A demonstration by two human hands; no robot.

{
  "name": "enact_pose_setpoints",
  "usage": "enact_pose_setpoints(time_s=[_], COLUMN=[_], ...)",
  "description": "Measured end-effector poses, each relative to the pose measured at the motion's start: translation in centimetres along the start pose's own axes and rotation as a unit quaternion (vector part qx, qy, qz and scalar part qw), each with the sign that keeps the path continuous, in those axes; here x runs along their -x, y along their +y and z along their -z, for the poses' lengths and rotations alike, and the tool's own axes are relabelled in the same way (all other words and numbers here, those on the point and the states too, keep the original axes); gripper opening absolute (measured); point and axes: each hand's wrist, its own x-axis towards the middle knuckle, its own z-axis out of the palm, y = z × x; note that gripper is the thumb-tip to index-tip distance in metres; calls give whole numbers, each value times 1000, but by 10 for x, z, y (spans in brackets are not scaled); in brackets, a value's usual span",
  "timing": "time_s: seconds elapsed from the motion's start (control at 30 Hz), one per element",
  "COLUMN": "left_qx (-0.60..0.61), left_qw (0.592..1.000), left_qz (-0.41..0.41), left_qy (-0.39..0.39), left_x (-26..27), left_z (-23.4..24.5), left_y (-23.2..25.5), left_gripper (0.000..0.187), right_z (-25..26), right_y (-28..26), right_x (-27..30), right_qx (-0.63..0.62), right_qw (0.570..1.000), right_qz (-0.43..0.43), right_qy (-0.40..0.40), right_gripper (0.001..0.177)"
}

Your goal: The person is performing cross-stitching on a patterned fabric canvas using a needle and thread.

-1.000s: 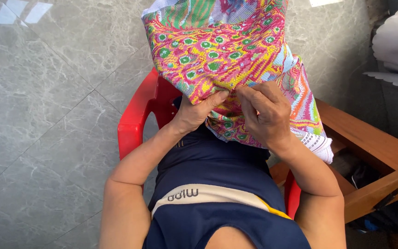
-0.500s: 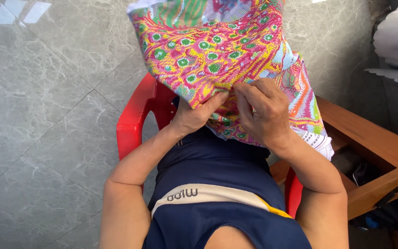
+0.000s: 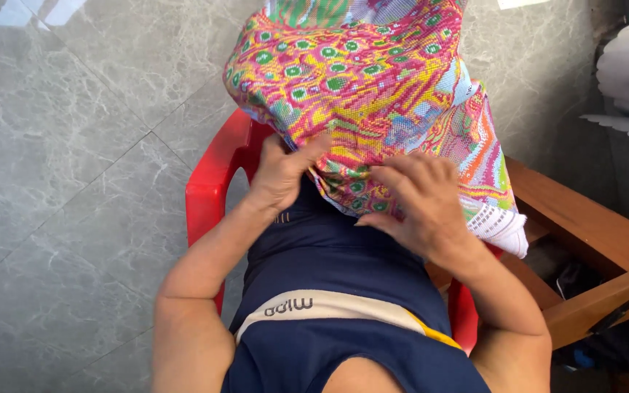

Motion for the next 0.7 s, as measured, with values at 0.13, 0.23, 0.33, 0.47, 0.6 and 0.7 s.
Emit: enact_pose_setpoints(time_s=[0.13, 0.23, 0.33, 0.47, 0.6, 0.7], left_qx=[-158, -517, -666, -668, -531, -503], left_qw=[986, 755, 525, 377, 361, 364], left_qz=[-41, -403, -530, -638, -755, -756], left_qy=[34, 17, -27, -68, -136, -209], left_x=[-6, 0, -19, -52, -72, -67], left_z=[66, 72, 90, 56, 19, 9], left_y=[-16, 37, 19, 0, 3, 11], left_gripper=[32, 29, 77, 75, 17, 24], right_z=[-15, -16, -16, -17, -17, -22], right_y=[0, 0, 0, -4, -5, -3], right_x=[14, 15, 18, 27, 37, 43], right_qx=[57, 59, 66, 77, 80, 85], right_qw=[998, 998, 998, 996, 996, 996], right_qz=[3, -1, 5, 10, -12, -20], right_qy=[-3, 2, -15, -32, -28, 5], right_gripper=[68, 68, 77, 88, 91, 69])
